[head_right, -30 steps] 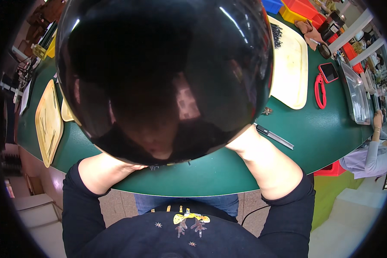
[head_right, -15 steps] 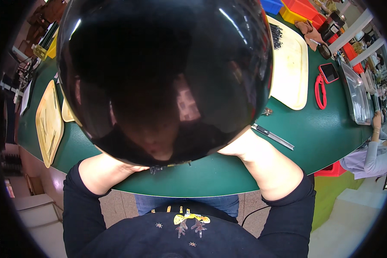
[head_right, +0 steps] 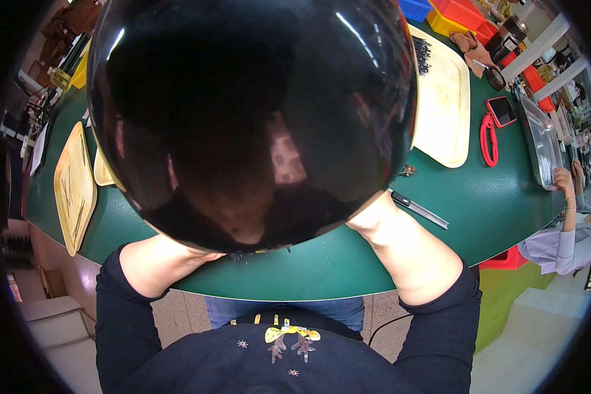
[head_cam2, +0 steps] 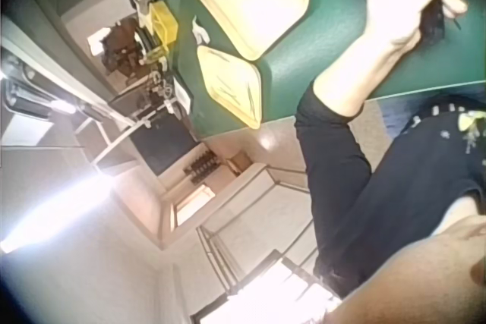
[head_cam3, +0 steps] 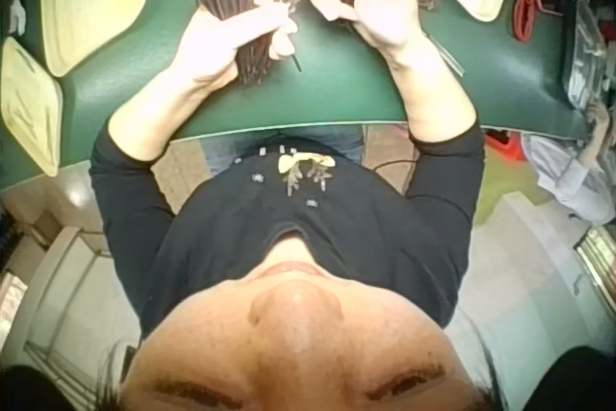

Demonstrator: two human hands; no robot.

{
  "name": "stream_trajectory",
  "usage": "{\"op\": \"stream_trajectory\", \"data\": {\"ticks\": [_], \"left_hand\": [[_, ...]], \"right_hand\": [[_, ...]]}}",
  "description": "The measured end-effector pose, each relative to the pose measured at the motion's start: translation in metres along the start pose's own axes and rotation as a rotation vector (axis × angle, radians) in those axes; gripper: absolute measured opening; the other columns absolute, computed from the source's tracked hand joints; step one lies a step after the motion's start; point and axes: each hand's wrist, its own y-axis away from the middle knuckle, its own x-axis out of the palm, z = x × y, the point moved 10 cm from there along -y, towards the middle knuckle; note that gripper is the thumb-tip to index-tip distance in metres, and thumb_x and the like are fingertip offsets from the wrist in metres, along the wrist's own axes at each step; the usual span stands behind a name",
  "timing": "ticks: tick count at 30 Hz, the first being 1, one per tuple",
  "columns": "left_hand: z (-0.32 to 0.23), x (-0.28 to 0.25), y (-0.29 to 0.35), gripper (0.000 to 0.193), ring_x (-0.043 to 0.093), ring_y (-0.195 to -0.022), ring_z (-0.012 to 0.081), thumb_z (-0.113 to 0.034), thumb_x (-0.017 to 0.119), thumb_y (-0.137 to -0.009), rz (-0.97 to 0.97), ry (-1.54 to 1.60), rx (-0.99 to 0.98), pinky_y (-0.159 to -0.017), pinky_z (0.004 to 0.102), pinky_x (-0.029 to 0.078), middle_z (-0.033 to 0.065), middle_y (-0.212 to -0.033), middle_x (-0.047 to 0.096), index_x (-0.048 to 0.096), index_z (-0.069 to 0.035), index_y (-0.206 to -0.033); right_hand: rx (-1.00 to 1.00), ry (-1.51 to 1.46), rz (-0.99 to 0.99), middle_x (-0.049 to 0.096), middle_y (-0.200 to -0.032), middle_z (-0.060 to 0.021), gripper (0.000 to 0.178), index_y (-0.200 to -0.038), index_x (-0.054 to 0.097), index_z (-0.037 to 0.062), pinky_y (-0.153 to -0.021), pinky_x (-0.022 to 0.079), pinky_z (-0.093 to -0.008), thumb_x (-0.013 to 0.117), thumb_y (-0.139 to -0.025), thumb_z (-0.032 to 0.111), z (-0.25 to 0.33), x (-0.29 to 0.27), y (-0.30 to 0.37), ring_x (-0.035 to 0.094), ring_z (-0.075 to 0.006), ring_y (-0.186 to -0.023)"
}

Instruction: The person sorts a bundle of thin black rods by hand under a desk lamp, aligning and adjusting them.

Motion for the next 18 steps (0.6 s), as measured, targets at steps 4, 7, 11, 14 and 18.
{"op": "stream_trajectory", "data": {"ticks": [4, 7, 11, 14, 18], "left_hand": [[-0.008, -0.001, 0.003, 0.008, 0.059, -0.056, 0.0186, -0.001, 0.055, -0.07, -0.051, -0.157, 0.015, -0.056, 0.0262, 0.049, 0.0142, -0.061, 0.059, 0.058, 0.006, -0.066], [-0.008, -0.002, 0.002, 0.009, 0.059, -0.056, 0.0178, -0.001, 0.056, -0.07, -0.073, -0.225, 0.015, -0.056, 0.0255, 0.049, 0.0133, -0.061, 0.059, 0.058, 0.005, -0.065], [-0.007, -0.004, 0.002, 0.009, 0.058, -0.056, 0.0174, -0.002, 0.056, -0.069, -0.096, -0.218, -0.01, -0.056, 0.0252, 0.048, 0.0128, -0.061, 0.059, 0.058, 0.005, -0.064], [-0.009, -0.004, 0.002, 0.009, 0.058, -0.055, 0.017, -0.002, 0.056, -0.069, -0.093, -0.205, 0.019, -0.055, 0.0251, 0.048, 0.0124, -0.061, 0.059, 0.058, 0.005, -0.064], [-0.012, -0.001, 0.003, 0.009, 0.058, -0.055, 0.0165, -0.002, 0.056, -0.069, -0.084, -0.265, 0.016, -0.055, 0.0249, 0.048, 0.0121, -0.06, 0.058, 0.057, 0.005, -0.063]], "right_hand": [[-0.011, 0.026, 0.005, 0.033, -0.124, -0.0115, 0.059, -0.124, 0.026, 0.0057, -0.092, 0.033, -0.034, 0.056, -0.073, 0.006, 0.001, 0.0, 0.004, 0.037, -0.0226, -0.111], [-0.019, 0.046, 0.006, 0.033, -0.124, -0.0115, 0.06, -0.124, 0.026, 0.0056, -0.092, 0.034, -0.0339, 0.057, -0.073, 0.006, 0.004, -0.001, 0.007, 0.037, -0.0226, -0.111], [-0.03, 0.071, 0.01, 0.033, -0.123, -0.0115, 0.06, -0.124, 0.026, 0.0055, -0.092, 0.034, -0.0338, 0.057, -0.072, 0.006, 0.004, -0.003, 0.003, 0.038, -0.0225, -0.111], [-0.04, 0.09, 0.016, 0.034, -0.123, -0.0115, 0.061, -0.124, 0.027, 0.0054, -0.092, 0.034, -0.0337, 0.058, -0.072, 0.005, 0.005, -0.003, 0.004, 0.038, -0.0225, -0.111], [-0.053, 0.117, 0.019, 0.034, -0.123, -0.0115, 0.061, -0.124, 0.027, 0.0053, -0.091, 0.034, -0.0336, 0.059, -0.071, 0.005, 0.006, -0.001, 0.005, 0.038, -0.0224, -0.11]]}}
